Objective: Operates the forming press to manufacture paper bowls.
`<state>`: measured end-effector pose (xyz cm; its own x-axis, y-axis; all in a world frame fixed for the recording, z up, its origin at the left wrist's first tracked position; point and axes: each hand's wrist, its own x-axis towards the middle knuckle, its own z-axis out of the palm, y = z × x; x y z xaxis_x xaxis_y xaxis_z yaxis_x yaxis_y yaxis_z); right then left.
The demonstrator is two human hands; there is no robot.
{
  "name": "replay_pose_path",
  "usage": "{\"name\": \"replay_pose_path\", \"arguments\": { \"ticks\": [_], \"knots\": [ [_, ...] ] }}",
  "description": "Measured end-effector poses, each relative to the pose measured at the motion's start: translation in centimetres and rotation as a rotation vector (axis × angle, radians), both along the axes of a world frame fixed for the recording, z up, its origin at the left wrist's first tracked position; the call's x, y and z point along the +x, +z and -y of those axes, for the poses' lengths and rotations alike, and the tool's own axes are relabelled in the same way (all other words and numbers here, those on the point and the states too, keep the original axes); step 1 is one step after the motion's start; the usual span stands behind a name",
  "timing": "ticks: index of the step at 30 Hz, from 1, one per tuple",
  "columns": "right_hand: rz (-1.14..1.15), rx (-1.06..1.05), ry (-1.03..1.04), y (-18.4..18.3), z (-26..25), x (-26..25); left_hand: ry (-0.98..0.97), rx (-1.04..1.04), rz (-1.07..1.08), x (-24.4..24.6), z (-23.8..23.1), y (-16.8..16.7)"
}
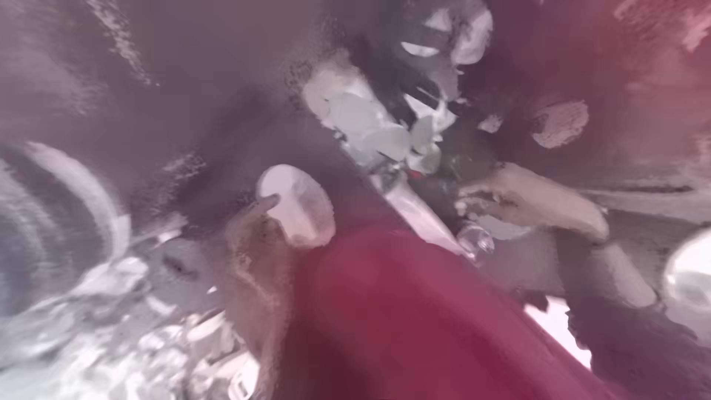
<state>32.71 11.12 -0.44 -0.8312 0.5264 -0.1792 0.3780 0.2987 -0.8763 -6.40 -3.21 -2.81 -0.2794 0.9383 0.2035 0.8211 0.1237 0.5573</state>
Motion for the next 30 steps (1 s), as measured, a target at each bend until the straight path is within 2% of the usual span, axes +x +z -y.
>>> {"name": "replay_pose_path", "arguments": {
  "ticks": [2, 4, 7, 10, 13, 15, 17, 18, 20, 22, 24, 26, 27, 28, 30],
  "knots": [
    [-0.209, 0.266, 0.025, 3.4, -1.0, -5.7, 0.085, 0.183, 0.246, 0.5, -0.5, 0.8],
    [-0.221, 0.45, 0.001, 5.0, -0.5, -12.2, 0.159, 0.191, 0.463, 0.6, -0.3, 1.4],
    [-0.088, 0.538, -0.004, 4.4, 2.0, -21.5, 0.276, 0.156, 0.748, -0.7, 0.2, 0.3],
    [0.195, 0.589, -0.017, 2.1, 4.0, -26.6, 0.392, 0.186, 0.93, -0.9, 0.7, 0.6],
    [0.486, 0.529, -0.162, 1.5, 3.8, -26.8, 0.382, 0.221, 0.983, -1.2, 1.5, 0.6],
    [0.433, 0.47, -0.253, 0.7, 3.0, -25.4, 0.332, 0.202, 0.98, -1.3, 2.2, 0.3],
    [0.246, 0.398, -0.312, 1.1, 2.9, -23.7, 0.267, 0.144, 1.008, -1.2, 2.7, 0.5],
    [0.131, 0.449, -0.331, 2.1, 3.8, -23.2, 0.236, 0.094, 1.07, -1.3, 2.9, 1.2],
    [-0.151, 0.755, -0.322, 3.4, 5.9, -22.6, 0.177, 0.032, 1.259, -1.6, 3.4, 2.9],
    [-0.43, 1.02, -0.122, 2.9, 7.1, -22.0, 0.202, 0.036, 1.425, -1.9, 4.2, 4.5],
    [-0.524, 1.13, 0.131, 2.1, 7.2, -22.0, 0.237, 0.108, 1.436, -2.7, 4.8, 5.1],
    [-0.417, 1.012, 0.314, 1.6, 7.4, -22.2, 0.235, 0.139, 1.317, -3.8, 5.4, 4.3],
    [-0.32, 0.936, 0.339, 1.5, 7.6, -22.3, 0.228, 0.143, 1.249, -4.2, 5.7, 3.8],
    [-0.248, 0.86, 0.317, 1.5, 7.6, -22.4, 0.231, 0.149, 1.2, -4.6, 6.1, 3.4],
    [-0.21, 0.767, 0.145, 1.9, 7.2, -23.0, 0.257, 0.161, 1.148, -4.9, 6.5, 2.8]
  ]
}}
